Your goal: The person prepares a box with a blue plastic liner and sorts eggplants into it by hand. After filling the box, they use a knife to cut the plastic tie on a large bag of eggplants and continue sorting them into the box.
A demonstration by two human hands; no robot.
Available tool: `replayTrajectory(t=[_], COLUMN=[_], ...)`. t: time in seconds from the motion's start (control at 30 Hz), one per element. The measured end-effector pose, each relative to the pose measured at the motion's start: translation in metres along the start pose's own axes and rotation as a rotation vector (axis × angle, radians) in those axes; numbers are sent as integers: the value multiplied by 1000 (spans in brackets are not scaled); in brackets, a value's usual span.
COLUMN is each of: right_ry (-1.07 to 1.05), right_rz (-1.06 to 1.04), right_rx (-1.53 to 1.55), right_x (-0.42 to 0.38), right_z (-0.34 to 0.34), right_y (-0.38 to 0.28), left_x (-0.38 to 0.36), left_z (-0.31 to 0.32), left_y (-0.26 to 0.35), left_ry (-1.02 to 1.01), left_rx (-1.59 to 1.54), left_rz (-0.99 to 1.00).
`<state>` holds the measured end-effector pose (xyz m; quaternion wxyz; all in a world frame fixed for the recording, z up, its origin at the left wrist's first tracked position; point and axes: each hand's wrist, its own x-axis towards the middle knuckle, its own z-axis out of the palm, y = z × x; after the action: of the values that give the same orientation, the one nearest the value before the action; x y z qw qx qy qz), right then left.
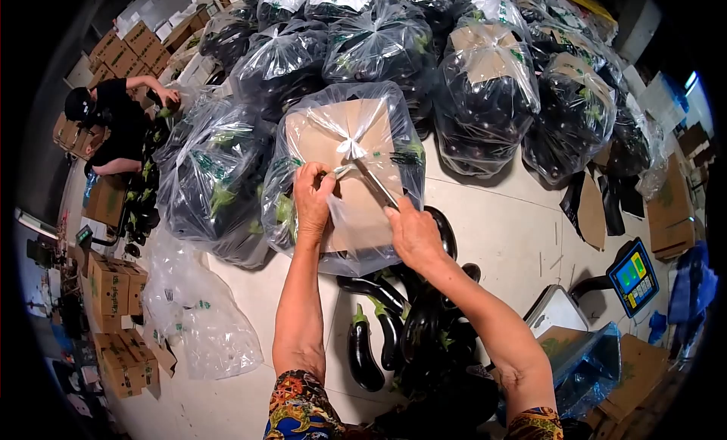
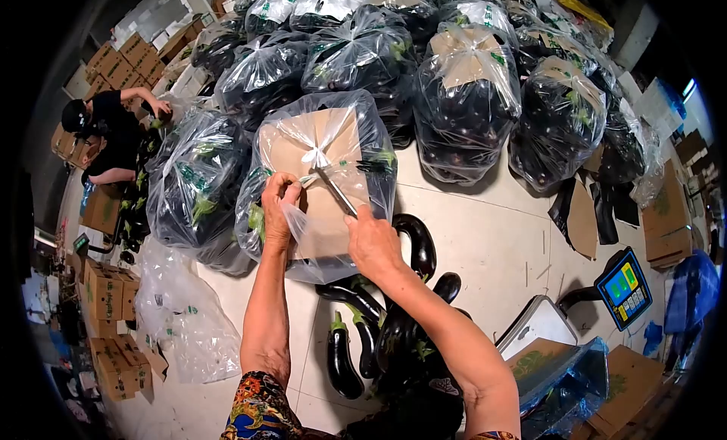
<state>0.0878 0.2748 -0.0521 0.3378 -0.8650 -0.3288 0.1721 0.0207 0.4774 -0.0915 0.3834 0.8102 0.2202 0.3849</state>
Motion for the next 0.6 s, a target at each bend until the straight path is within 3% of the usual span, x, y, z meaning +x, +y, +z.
replayTrajectory(t=[0.23, 0.27, 0.37, 0.5, 0.57, 0.6], right_ry=[-14, -40, -35, 0, -12, 37], right_rz=[24, 19, -8, -26, -11, -95], right_rx=[-66, -64, -60, -12, 80, -6], right_x=[14, 18, 35, 35, 20, 14], right_z=[25, 27, 43, 51, 34, 15], right_y=[-9, -11, -14, -21, -15, -15], left_x=[-3, -3, -9, -5, -5, -3], left_z=[1, 2, 3, 0, -6, -5], left_y=[-10, -9, -4, 0, -12, -9], left_ry=[-31, -11, 47, 154, 126, 156], left_rx=[-298, -256, -768, -760, -721, -710], left_rz=[-235, -187, -397, -354, -451, -378])
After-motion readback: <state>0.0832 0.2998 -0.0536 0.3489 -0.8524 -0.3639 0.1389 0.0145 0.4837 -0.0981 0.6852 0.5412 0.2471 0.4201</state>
